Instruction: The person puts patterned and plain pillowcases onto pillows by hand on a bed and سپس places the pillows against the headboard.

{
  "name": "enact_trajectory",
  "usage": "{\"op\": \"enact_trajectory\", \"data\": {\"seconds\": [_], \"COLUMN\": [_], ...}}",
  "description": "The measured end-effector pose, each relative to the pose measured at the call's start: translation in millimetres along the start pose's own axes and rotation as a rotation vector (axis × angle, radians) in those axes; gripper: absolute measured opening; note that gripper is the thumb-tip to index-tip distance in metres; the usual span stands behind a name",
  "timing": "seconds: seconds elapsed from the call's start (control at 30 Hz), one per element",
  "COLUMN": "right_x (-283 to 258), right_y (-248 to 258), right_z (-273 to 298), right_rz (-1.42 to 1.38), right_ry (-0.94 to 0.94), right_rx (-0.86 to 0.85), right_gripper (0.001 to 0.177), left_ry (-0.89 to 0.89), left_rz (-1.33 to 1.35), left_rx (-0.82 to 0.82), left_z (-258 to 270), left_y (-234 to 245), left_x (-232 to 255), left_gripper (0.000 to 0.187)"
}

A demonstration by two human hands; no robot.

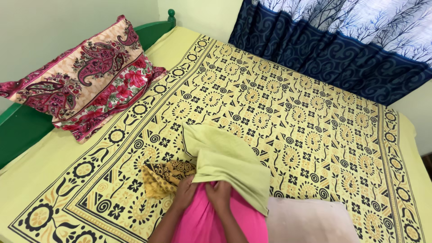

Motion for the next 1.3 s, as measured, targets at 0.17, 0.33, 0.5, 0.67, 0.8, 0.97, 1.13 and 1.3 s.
{"op": "enact_trajectory", "data": {"seconds": [0.17,0.33,0.5,0.67,0.8,0.97,1.13,1.3], "right_x": [12,19,40,74,130,178,219,161], "right_y": [8,-19,-95,-144,-110,29,14,15], "right_z": [-54,-114,-108,54,36,-26,-16,-3], "right_rz": [-0.208,-0.322,-0.143,-0.015,0.002,0.346,0.402,0.115], "right_ry": [0.199,0.136,0.226,0.456,0.019,-0.076,-0.44,-0.275], "right_rx": [0.229,0.188,-0.117,-0.616,-0.497,0.321,-0.174,-0.216], "right_gripper": [0.044,0.054,0.065,0.064,0.022,0.042,0.096,0.095], "left_ry": [-0.154,-0.405,-0.254,0.346,0.439,0.302,0.031,-0.098], "left_rz": [-0.365,-0.522,-0.677,-1.215,-1.225,-1.282,-1.261,-1.2], "left_rx": [-0.151,-0.2,-0.034,-0.134,-0.109,-0.014,0.029,-0.074], "left_z": [1,10,10,49,82,67,41,16], "left_y": [-17,-20,13,99,126,107,67,3], "left_x": [112,201,144,-36,-83,-41,9,34], "left_gripper": [0.033,0.028,0.034,0.059,0.056,0.051,0.043,0.047]}}
Point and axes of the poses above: each hand's wrist, its own z-axis away from the middle knuckle, its own y-axis out of the back of the hand, x = y × z, the point moved 10 cm from there along -z, towards the middle knuckle, and after that the axes turned 6 degrees about x, right-handed, at the moved point
